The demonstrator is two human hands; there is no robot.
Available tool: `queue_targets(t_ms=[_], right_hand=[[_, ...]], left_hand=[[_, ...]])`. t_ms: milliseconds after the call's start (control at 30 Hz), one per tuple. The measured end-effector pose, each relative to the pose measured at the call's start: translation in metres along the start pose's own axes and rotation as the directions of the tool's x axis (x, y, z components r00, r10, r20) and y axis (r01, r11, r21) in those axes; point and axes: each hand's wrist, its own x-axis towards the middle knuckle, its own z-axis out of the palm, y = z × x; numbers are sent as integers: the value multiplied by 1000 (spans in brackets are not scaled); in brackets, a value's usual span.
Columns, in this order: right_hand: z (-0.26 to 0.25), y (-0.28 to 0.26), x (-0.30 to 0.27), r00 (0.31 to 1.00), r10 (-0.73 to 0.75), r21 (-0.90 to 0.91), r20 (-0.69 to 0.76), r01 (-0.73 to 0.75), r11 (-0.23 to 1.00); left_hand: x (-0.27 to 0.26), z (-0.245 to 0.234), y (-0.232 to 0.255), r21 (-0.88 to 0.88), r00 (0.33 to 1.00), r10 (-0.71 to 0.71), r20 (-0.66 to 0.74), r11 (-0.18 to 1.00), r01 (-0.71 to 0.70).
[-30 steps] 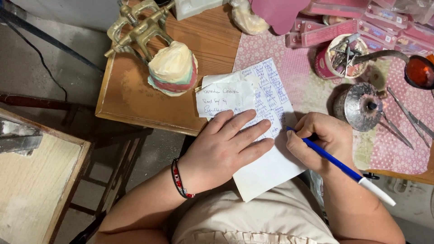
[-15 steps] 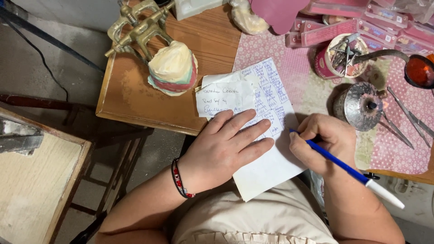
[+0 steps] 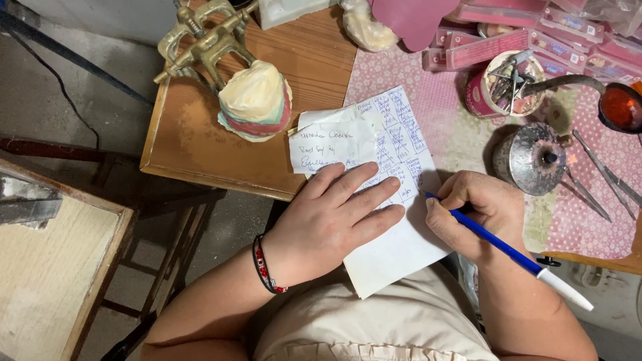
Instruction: A dental technician writes notes, examines dental casts, and assembles components of a dental prosthesis.
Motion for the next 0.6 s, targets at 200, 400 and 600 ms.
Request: queue_targets(t_ms=[200,400,600], right_hand=[[0,0,1,1000,-2,-2,19,2,1000],[-1,-2,2,1000,-4,12,24,4,1000],[1,-1,2,1000,10,-26,-7,-10,1000]], left_hand=[[0,0,0,4,1000,-3,-4,1000,3],[1,-1,1,1,1000,-6,1,1000,6],[1,-1,0,-5,1000,0,-8,1000,0]])
